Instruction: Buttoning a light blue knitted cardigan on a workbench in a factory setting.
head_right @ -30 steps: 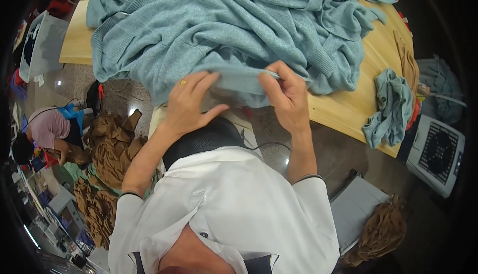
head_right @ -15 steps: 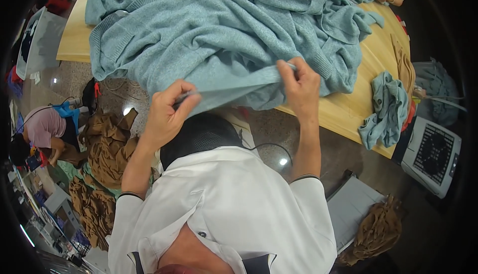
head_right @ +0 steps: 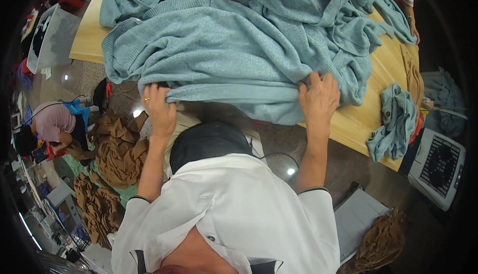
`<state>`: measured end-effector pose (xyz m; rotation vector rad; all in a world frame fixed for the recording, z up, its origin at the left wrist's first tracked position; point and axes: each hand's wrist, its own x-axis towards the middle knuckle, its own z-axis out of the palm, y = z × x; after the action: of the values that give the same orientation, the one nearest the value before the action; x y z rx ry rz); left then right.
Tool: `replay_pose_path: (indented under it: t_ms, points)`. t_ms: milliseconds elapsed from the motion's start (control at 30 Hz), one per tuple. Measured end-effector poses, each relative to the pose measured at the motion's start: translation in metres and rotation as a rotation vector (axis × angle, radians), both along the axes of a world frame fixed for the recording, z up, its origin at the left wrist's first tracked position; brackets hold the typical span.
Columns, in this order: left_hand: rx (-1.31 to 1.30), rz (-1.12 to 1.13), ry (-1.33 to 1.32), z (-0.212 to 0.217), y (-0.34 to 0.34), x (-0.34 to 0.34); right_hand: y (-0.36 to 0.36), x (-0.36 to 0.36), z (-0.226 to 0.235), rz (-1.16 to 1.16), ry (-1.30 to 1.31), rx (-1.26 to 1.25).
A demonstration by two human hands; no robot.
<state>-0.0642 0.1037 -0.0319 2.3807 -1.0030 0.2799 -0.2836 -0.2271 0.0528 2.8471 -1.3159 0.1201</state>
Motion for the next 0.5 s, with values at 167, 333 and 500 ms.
replay_pose_path:
  t_ms: [167,333,500]
  points:
    - [-0.089,-0.071,0.058,0.015,-0.024,0.001,0.05,0.071,0.019,0.504,-0.516,0.041]
    - [-0.076,-0.323,-0.053,0.079,-0.056,0.073,0.018,0.113,-0.021,0.478,-0.645,0.254]
    - [0.034,-0.455,0.124,0.11,-0.06,0.09,-0.057,0.074,0.003,-0.036,-1.336,0.384]
